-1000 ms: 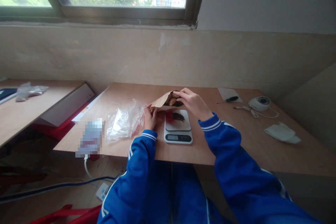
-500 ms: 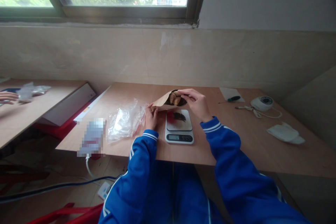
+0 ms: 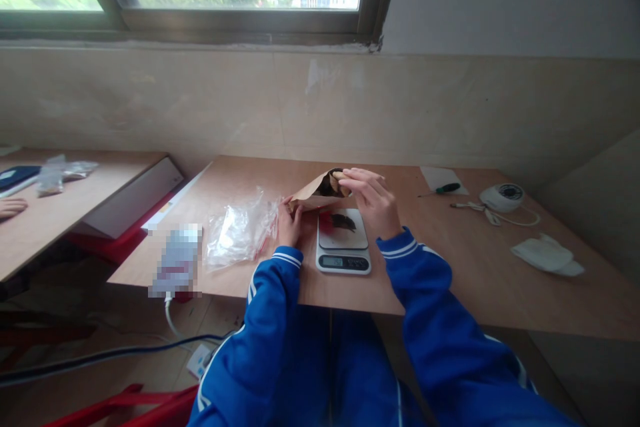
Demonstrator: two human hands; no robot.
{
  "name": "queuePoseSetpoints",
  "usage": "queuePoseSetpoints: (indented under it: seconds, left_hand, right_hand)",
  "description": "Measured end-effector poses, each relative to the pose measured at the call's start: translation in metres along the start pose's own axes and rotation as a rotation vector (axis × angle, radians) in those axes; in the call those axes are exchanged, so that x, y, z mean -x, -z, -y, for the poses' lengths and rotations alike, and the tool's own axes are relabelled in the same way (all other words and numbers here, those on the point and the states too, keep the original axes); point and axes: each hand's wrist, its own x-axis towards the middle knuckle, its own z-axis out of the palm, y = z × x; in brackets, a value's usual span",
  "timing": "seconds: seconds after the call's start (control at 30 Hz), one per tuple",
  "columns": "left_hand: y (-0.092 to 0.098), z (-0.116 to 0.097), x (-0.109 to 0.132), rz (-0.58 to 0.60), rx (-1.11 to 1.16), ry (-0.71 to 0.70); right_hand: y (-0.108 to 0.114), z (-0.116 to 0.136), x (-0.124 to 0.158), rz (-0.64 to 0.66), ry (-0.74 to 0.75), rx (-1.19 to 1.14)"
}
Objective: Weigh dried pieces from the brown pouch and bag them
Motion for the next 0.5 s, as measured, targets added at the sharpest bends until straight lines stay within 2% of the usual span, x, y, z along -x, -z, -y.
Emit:
queuePoseSetpoints:
  seconds: [0.07,0.13,0.2,0.27,0.4,0.5]
  left_hand:
    - [0.0,0.0,0.0,0.004,-0.007,-0.005]
    - [0.0,0.0,0.0,0.002,-0.006,-0.008]
    - [-0.001,0.0,0.0,-0.004,-0.008,-0.004]
    - [-0.001,0.0,-0.001,-0.011,-0.012,-0.003]
    - [-0.001,0.0,-0.002,-0.012,0.001,-0.031]
    - [-0.001,-0.001,-0.002,-0.016,0.002,-0.027]
  right_hand:
    - [0.007,0.004,0.0,-0.08,-0.044,0.001]
    - [0.012,0.007,0.007,-0.165,-0.168,-0.03]
    - [0.015,0.007,0.024,-0.148,-0.311,-0.084]
    - [0.014,0.004,0.051,-0.055,-0.443,-0.137]
    - [-0.005,-0.01,0.107,-0.015,-0.727,-0.255]
    - [-0.024,-0.021,0.12,-0.084,-0.932,-0.205]
